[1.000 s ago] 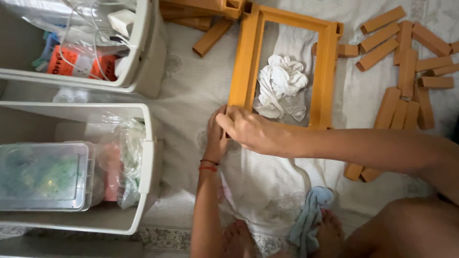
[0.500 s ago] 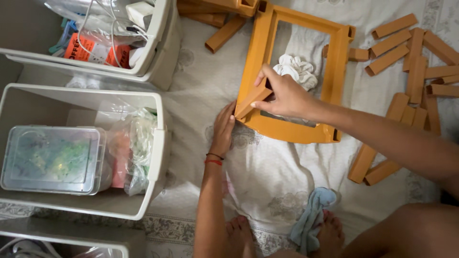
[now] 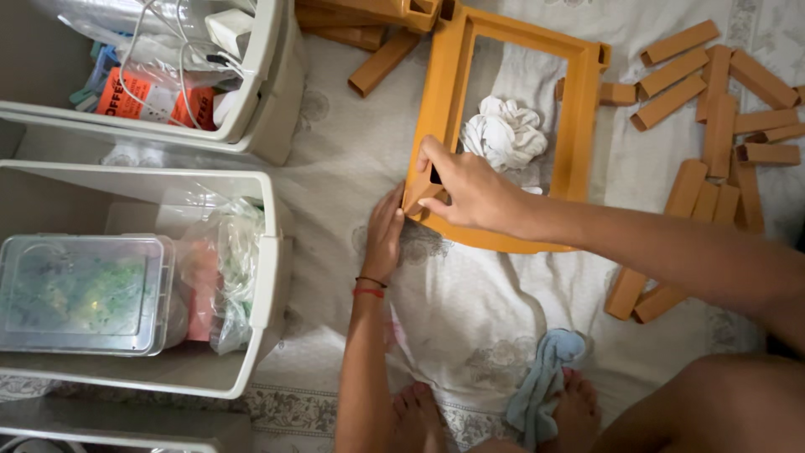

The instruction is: The person wipes a yellow plastic frame with a white cloth and then inserts several small plastic slats into the frame's slots. The person handles the frame and slats by hand, working on a bed with other disassembled parts nearby.

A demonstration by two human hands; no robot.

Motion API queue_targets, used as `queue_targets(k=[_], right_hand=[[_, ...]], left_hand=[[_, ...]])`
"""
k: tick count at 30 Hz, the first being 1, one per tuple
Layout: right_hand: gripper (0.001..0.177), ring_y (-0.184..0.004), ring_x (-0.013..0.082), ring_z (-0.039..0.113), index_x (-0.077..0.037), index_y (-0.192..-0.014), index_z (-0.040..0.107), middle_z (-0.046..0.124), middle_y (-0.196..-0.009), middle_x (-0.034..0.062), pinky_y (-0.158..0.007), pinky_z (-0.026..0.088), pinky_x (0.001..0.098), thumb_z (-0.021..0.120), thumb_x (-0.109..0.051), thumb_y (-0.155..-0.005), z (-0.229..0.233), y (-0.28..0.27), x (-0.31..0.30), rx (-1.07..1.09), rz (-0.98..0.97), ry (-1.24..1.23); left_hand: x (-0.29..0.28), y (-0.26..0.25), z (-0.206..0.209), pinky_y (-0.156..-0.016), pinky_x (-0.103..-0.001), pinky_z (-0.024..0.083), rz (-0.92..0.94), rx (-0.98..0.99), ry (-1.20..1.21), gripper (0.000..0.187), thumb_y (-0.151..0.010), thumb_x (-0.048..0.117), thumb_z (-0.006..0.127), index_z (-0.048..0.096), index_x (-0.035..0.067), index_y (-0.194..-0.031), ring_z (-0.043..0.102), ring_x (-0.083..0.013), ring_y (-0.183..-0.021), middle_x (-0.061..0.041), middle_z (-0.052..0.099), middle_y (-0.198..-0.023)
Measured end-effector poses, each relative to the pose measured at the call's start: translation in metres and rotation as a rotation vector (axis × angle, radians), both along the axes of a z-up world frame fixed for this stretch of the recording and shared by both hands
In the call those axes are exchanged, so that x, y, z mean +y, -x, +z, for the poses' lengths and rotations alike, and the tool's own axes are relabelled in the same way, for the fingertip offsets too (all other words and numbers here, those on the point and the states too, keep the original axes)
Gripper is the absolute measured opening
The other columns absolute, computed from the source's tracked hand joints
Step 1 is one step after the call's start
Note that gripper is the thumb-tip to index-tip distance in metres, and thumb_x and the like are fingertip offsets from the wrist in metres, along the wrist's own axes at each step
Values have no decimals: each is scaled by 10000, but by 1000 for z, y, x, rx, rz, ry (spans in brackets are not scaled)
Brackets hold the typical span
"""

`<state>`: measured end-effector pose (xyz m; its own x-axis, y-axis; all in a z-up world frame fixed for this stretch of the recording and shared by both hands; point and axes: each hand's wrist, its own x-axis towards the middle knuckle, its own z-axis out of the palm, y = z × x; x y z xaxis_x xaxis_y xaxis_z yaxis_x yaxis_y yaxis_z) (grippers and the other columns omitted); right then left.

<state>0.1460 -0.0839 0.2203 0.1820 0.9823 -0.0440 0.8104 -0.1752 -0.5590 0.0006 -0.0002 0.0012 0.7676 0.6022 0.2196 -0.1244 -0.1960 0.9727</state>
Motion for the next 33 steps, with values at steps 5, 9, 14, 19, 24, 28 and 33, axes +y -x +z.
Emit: queue_targets(k=[5,9,14,19,24,28,33], right_hand=[[547,-677,396,708,-50,-1140,410,641,-812,181,-566,555,442,816,-98,-779,-5,5,3,-33,63,-114],[509,-700,393,714,-48,-1140,405,650,-771,169,-591,574,441,799,-103,-823,-9,6,1,-39,49,-82],[261,-615,348,674,-50,-1116,405,653,-764,183,-481,522,398,618,-5,-972,-14,27,-9,-146,103,122],[257,-586,341,682,-29,-1065,422,673,-846,288,-463,523,377,614,-4,-895,-15,45,-10,-555,281,-148],[386,-590,313,726,-29,-1098,453,699,-708,162,-468,547,402,747,-112,-862,-6,2,5,37,91,-31],[427,-666,324,720,-51,-1135,461,697,-731,159,-561,558,429,772,-164,-865,-1,-8,1,20,106,-25],[470,-630,266,669,-56,-1151,463,670,-802,142,-544,505,380,794,-229,-867,9,-31,13,54,-23,180]], left_hand=[[-1,1,1,-1233,-419,296,-12,-4,45,533,-1114,350,395,490,-6,-1500,448,-325,-1458,-176,519,-1540],[-1,-1,-2,-1226,-420,294,-2,21,13,531,-1105,333,386,492,-2,-1503,450,-329,-1447,-180,529,-1533],[-3,-3,-13,-1222,-423,296,45,92,-74,530,-1108,328,355,499,3,-1502,442,-340,-1441,-188,529,-1525],[-4,-6,-18,-1210,-420,335,14,-22,16,534,-1085,329,397,505,5,-1495,484,-339,-1421,-174,548,-1512],[-2,1,-4,-1219,-426,310,63,18,-73,487,-1098,290,415,523,-3,-1471,463,-339,-1434,-171,548,-1514],[-3,3,4,-1223,-428,307,32,3,-76,486,-1106,284,399,510,4,-1488,466,-332,-1437,-163,544,-1526],[-3,4,7,-1210,-422,321,40,15,-96,493,-1112,302,400,498,31,-1513,483,-323,-1415,-154,551,-1522]])
